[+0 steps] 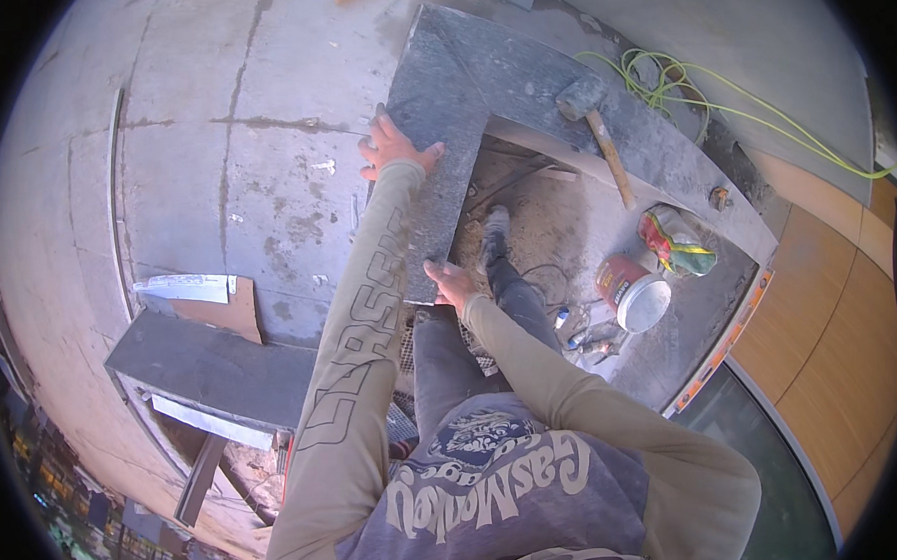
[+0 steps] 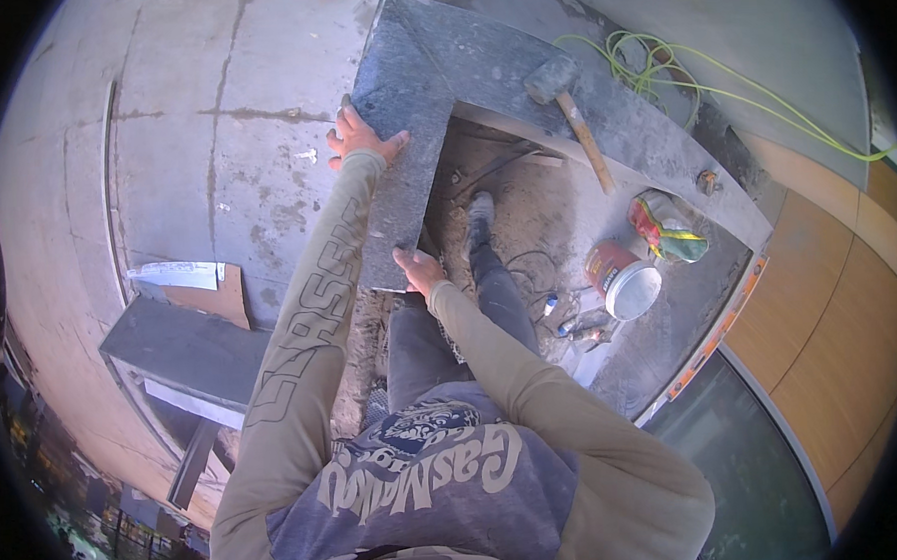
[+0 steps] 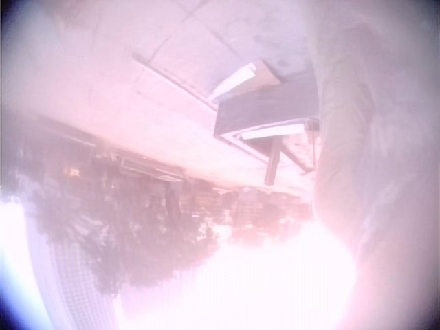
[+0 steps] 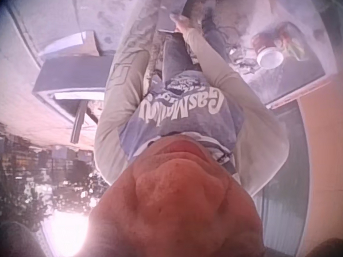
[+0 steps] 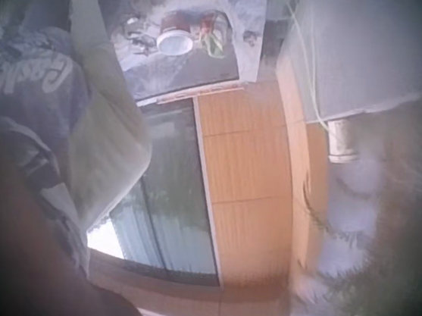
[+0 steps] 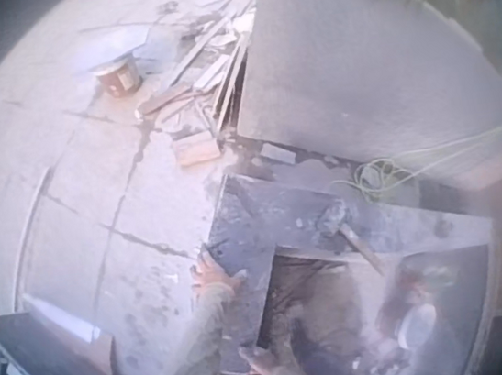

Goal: The person scoops cement with a trowel and spreads it onto a board. They then place a dark rectangular tile onto a cemented ledge, tap it with a hammer to level it, and adjust its position. The person repeats the process of applying cement and setting tiles along the ledge.

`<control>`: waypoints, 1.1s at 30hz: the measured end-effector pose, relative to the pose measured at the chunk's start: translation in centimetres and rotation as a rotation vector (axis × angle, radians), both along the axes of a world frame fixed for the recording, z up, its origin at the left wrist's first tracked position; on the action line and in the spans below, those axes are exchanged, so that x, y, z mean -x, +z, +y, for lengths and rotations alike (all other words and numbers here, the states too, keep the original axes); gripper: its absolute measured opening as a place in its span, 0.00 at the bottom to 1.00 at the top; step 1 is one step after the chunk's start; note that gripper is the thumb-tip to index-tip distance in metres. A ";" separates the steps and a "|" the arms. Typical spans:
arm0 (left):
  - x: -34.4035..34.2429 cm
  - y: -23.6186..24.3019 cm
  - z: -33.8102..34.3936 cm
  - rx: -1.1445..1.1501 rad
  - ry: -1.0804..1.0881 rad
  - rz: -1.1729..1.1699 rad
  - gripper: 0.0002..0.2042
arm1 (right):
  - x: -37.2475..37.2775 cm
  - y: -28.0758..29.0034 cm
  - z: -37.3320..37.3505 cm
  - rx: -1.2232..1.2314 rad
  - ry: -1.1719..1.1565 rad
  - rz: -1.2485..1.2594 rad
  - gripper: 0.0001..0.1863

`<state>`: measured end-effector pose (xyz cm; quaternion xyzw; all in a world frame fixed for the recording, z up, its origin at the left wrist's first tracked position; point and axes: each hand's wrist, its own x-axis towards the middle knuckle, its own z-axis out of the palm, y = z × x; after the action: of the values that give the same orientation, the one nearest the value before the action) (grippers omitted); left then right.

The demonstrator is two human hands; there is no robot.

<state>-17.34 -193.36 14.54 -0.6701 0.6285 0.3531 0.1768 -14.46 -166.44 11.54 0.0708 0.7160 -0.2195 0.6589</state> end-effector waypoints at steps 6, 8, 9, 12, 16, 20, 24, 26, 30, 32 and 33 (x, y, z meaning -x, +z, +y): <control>0.3 0.3 -0.4 -0.030 0.000 0.017 0.62 | 1.3 -0.8 -0.5 0.026 0.074 -0.082 0.34; 0.1 -0.1 -0.5 -0.037 0.003 0.014 0.62 | 1.0 -1.0 -0.2 0.028 0.085 -0.087 0.32; 0.1 -0.1 -0.6 -0.037 0.003 0.006 0.62 | 1.1 -1.2 -0.1 0.030 0.091 -0.087 0.31; 0.2 -0.7 -0.8 -0.050 0.005 -0.028 0.63 | 1.4 -1.6 -0.6 0.036 0.089 -0.079 0.29; 1.1 -0.2 -0.9 -0.063 -0.008 -0.021 0.63 | 2.2 -2.7 0.1 0.002 0.057 -0.108 0.30; 1.3 0.9 -0.9 -0.076 -0.015 -0.008 0.60 | 1.8 -3.1 0.6 -0.008 -0.006 -0.071 0.30; -0.3 -0.6 -1.3 -0.031 0.012 0.042 0.60 | 1.5 -2.5 0.0 -0.020 0.076 -0.112 0.30; -2.3 -0.4 -0.9 -0.052 0.030 0.039 0.60 | 0.5 -1.4 -0.5 0.023 0.041 -0.123 0.30; -4.0 0.6 1.9 0.210 0.088 0.274 0.51 | 1.1 -4.8 2.4 0.051 -0.162 -0.181 0.08; -6.8 0.2 5.8 0.543 0.292 0.534 0.48 | 1.3 -5.9 3.0 0.093 -0.060 -0.183 0.06; -9.4 -0.1 9.4 0.667 0.452 0.520 0.36 | 1.1 -4.0 1.9 0.069 -0.025 -0.181 0.08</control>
<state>-7.97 -183.92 14.39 -0.6994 0.5696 0.3178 -0.2922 -15.52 -164.54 7.51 0.0764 0.6446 -0.2451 0.7201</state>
